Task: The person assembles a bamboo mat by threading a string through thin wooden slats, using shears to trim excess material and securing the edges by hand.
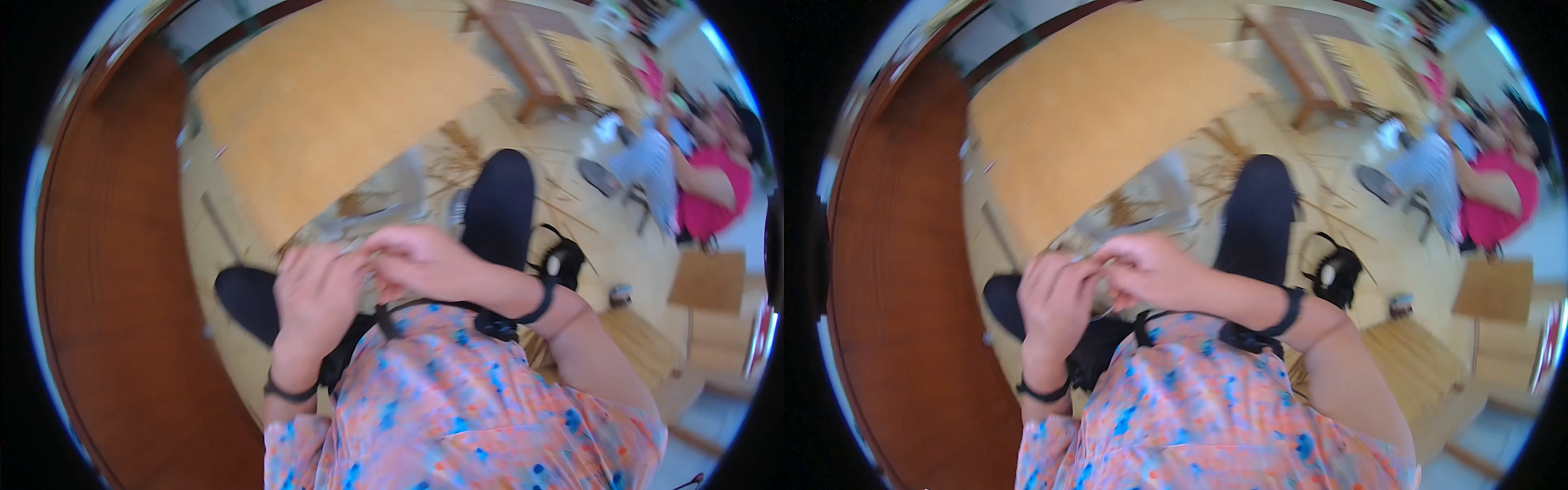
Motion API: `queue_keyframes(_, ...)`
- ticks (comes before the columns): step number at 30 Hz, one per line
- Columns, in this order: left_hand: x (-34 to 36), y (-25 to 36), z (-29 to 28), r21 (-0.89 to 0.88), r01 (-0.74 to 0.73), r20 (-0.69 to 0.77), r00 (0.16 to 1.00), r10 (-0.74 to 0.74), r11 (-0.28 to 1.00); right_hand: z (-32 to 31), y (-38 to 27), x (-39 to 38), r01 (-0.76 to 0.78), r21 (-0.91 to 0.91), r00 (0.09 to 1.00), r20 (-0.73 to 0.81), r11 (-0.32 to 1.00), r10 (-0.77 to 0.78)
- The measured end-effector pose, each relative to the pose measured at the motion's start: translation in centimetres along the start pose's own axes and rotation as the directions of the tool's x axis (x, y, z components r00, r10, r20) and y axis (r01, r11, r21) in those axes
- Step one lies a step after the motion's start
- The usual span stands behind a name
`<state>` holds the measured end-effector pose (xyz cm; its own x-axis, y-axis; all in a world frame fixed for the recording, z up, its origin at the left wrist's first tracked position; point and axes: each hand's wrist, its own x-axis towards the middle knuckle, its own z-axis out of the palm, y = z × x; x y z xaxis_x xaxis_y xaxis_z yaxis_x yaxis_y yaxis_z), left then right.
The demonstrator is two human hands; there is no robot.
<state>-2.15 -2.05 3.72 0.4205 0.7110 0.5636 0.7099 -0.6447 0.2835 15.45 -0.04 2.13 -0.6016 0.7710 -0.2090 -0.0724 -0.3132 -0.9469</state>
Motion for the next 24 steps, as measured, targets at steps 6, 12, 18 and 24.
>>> queue_keyframes(6,-0.7,0.4,0.4,0.034,-0.023,0.066,0.998,0.02,0.999,-0.6,0.6,0.2,0.171,-0.33,0.984,0.002,0.928,-0.181)
queue_keyframes(12,0.0,0.8,0.9,0.053,-0.03,0.117,0.993,0.023,0.998,-0.8,1.3,-0.3,0.16,-0.264,0.981,-0.065,0.951,-0.183)
queue_keyframes(18,-0.2,1.3,1.6,0.094,0.009,0.045,0.999,-0.014,0.996,-0.6,1.8,-0.2,0.222,-0.364,0.949,-0.132,0.905,-0.286)
queue_keyframes(24,-0.3,1.5,1.6,0.082,0.151,0.099,0.982,-0.159,0.985,-0.7,2.1,-0.1,0.318,-0.347,0.913,-0.137,0.882,-0.383)
